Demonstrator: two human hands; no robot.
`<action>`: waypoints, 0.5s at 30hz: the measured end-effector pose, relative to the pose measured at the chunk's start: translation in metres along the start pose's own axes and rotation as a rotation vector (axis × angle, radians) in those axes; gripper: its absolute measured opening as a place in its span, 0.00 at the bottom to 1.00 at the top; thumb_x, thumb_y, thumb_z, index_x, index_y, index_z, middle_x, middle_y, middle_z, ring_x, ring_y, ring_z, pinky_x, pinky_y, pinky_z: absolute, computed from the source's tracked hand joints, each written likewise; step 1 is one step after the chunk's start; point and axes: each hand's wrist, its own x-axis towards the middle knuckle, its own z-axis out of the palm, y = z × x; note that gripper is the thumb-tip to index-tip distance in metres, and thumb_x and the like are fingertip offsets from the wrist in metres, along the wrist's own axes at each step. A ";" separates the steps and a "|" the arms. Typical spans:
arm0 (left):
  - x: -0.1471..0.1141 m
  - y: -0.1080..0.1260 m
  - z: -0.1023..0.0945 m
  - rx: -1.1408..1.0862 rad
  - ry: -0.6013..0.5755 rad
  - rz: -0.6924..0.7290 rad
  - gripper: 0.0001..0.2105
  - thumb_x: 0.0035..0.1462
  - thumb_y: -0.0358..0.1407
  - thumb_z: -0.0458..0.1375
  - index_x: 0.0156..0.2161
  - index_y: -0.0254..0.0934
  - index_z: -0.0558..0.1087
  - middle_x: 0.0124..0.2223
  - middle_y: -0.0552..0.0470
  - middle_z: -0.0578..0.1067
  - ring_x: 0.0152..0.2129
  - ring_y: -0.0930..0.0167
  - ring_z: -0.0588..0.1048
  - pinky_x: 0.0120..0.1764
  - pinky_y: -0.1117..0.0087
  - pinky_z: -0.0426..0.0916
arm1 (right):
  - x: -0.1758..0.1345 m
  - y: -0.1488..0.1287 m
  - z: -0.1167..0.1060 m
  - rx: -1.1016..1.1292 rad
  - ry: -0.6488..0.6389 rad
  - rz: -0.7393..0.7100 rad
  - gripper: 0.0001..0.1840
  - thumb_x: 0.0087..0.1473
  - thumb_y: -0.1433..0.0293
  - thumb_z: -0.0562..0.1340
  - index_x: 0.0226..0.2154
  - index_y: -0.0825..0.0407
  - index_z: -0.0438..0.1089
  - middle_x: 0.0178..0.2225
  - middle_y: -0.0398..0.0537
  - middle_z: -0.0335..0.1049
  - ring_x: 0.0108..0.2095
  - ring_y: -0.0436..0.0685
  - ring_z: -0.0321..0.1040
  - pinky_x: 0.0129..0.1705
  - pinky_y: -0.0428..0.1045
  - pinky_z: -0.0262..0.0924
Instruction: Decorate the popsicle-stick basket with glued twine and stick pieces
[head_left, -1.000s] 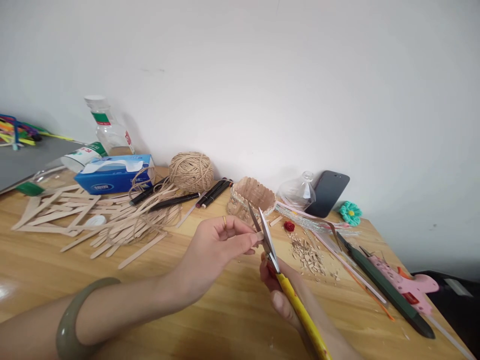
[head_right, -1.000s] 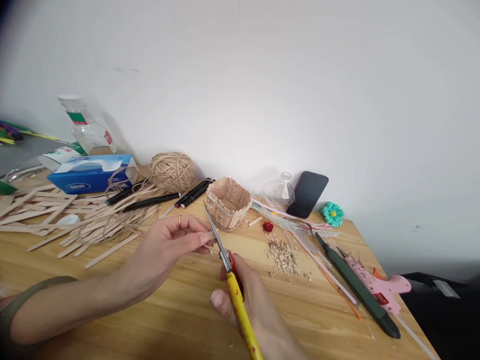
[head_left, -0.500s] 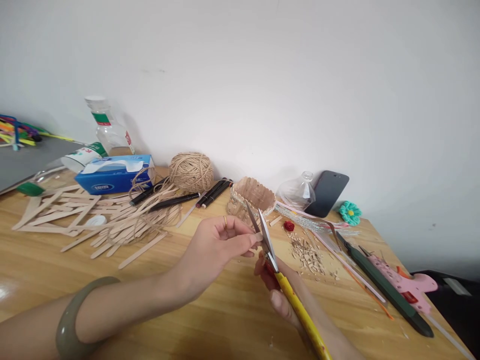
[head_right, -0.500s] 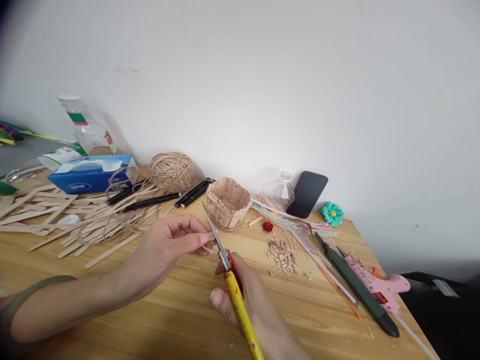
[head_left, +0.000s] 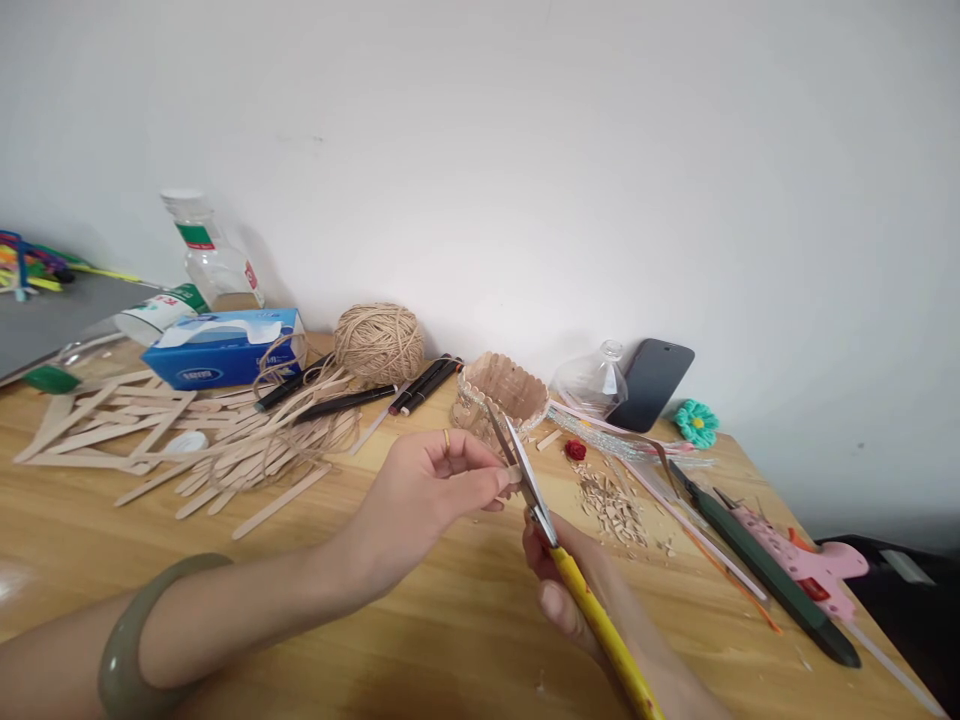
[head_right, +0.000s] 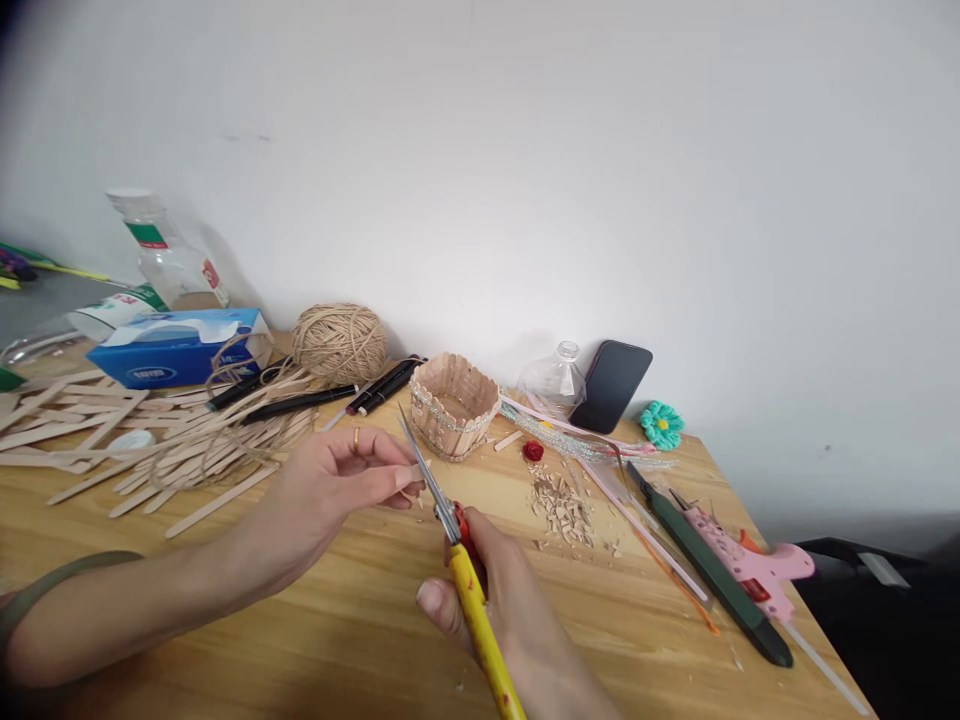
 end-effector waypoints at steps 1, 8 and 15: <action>0.000 0.001 0.000 0.006 -0.002 0.001 0.05 0.42 0.32 0.64 0.22 0.34 0.72 0.23 0.55 0.75 0.23 0.75 0.72 0.30 0.73 0.68 | 0.000 0.000 0.000 0.006 0.005 0.005 0.29 0.45 0.41 0.57 0.27 0.50 0.56 0.26 0.40 0.50 0.27 0.51 0.48 0.31 0.48 0.52; 0.001 0.007 0.000 0.067 -0.005 -0.012 0.04 0.41 0.31 0.63 0.21 0.35 0.73 0.21 0.56 0.74 0.21 0.75 0.71 0.29 0.74 0.67 | 0.000 -0.008 -0.002 -0.004 0.024 0.016 0.29 0.43 0.40 0.58 0.23 0.49 0.56 0.22 0.39 0.48 0.25 0.52 0.48 0.28 0.47 0.50; 0.001 0.009 -0.001 0.078 -0.005 -0.043 0.04 0.42 0.30 0.63 0.21 0.35 0.73 0.20 0.58 0.74 0.20 0.77 0.70 0.28 0.76 0.67 | -0.001 -0.011 -0.003 -0.049 0.006 0.038 0.28 0.45 0.42 0.58 0.23 0.49 0.54 0.21 0.37 0.46 0.23 0.49 0.43 0.25 0.46 0.48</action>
